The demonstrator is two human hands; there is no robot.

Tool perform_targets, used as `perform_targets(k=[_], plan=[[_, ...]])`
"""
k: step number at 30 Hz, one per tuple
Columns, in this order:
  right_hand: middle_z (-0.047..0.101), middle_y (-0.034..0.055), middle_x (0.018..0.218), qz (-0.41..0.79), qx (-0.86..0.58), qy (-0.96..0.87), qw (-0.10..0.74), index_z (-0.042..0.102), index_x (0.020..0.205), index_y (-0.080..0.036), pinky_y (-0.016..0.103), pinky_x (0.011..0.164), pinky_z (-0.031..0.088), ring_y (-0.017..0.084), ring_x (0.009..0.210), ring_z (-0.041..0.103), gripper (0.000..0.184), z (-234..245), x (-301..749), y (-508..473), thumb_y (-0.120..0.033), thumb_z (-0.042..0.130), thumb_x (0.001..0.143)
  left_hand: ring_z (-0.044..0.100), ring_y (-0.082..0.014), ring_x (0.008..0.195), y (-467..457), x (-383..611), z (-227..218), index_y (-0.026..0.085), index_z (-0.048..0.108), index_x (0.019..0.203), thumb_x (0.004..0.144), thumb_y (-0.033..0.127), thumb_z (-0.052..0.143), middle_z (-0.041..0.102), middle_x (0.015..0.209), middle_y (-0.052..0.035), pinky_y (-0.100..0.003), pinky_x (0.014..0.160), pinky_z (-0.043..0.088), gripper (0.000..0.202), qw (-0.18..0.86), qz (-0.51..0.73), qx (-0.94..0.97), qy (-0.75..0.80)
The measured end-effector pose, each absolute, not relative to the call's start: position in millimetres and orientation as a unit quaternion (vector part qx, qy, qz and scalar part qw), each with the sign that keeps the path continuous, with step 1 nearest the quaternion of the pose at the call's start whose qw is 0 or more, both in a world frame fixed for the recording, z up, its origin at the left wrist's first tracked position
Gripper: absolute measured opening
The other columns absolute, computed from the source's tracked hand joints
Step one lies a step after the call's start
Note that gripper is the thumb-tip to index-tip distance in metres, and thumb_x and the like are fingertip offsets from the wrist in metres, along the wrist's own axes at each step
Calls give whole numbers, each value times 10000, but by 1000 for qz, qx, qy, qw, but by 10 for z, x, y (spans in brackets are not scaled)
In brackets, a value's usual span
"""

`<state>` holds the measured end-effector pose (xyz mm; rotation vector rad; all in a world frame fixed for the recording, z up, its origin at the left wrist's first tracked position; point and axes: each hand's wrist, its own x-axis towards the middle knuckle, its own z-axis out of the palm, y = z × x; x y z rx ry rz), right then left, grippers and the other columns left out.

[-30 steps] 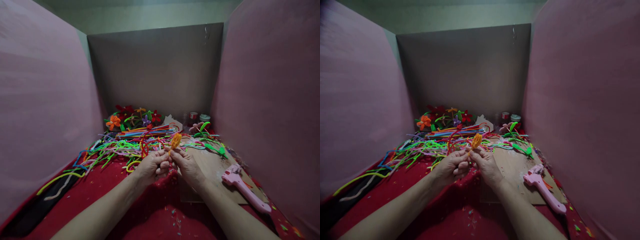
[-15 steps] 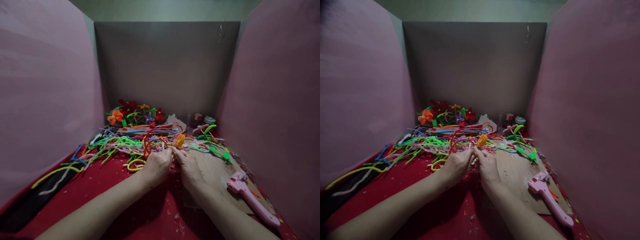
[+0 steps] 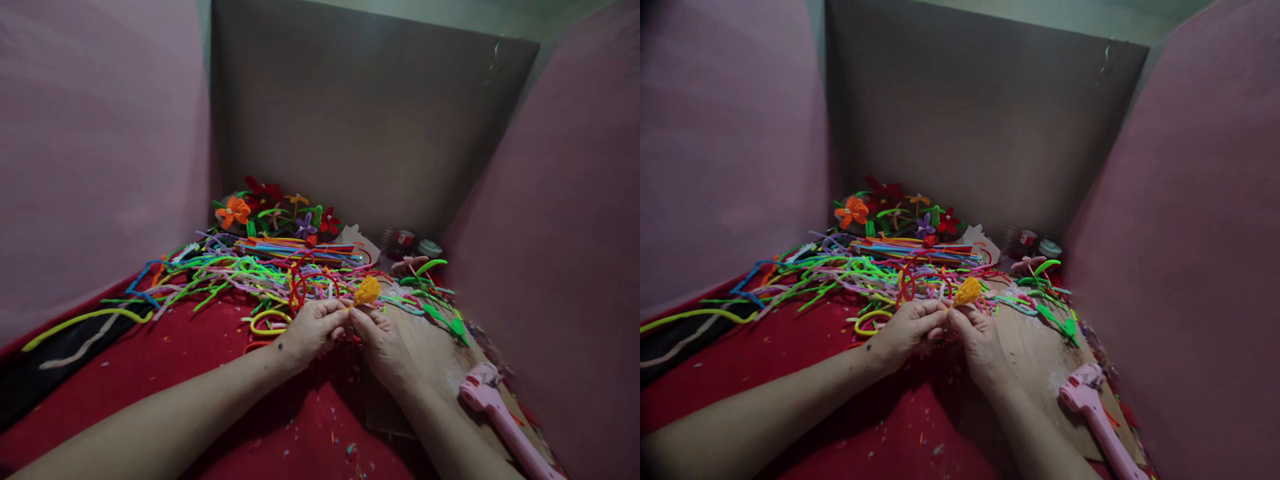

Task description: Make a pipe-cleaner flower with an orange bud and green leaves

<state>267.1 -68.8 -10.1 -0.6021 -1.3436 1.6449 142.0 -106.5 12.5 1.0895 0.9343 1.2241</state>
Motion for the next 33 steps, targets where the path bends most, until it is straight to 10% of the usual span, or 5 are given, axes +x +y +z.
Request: perform_targets(k=[8, 15, 19, 33], plan=[[539, -27, 537, 725, -223, -447, 474, 705, 821, -168, 181, 483, 356, 66, 489, 420, 160, 45, 2671, -815, -272, 675, 703, 172, -22, 331, -1099, 1354, 135, 167, 497, 799, 837, 347, 478, 339, 478, 99, -159, 354, 194, 185, 717, 446, 459, 276], [558, -26, 611, 698, -262, -431, 508, 712, 826, -196, 198, 512, 367, 80, 542, 450, 149, -18, 2669, -834, -268, 671, 702, 471, -111, 612, -1152, 1384, 112, 178, 540, 791, 831, 265, 476, 516, 670, 8, -224, 586, 357, 115, 200, 431, 736, 483], [550, -36, 621, 667, -275, -466, 513, 716, 852, -217, 203, 536, 370, 78, 555, 431, 161, -5, 2644, -871, -276, 664, 712, 464, -108, 585, -1166, 1362, 45, 177, 528, 755, 862, 194, 379, 515, 661, -2, -222, 574, 343, 184, 110, 407, 765, 487], [595, -14, 600, 716, -232, -457, 474, 704, 857, -183, 210, 489, 376, 89, 504, 464, 188, -2, 2658, -810, -277, 652, 703, 245, -19, 321, -1110, 1374, 143, 155, 509, 740, 805, 349, 525, 394, 476, 84, -151, 334, 201, 204, 646, 478, 472, 362]])
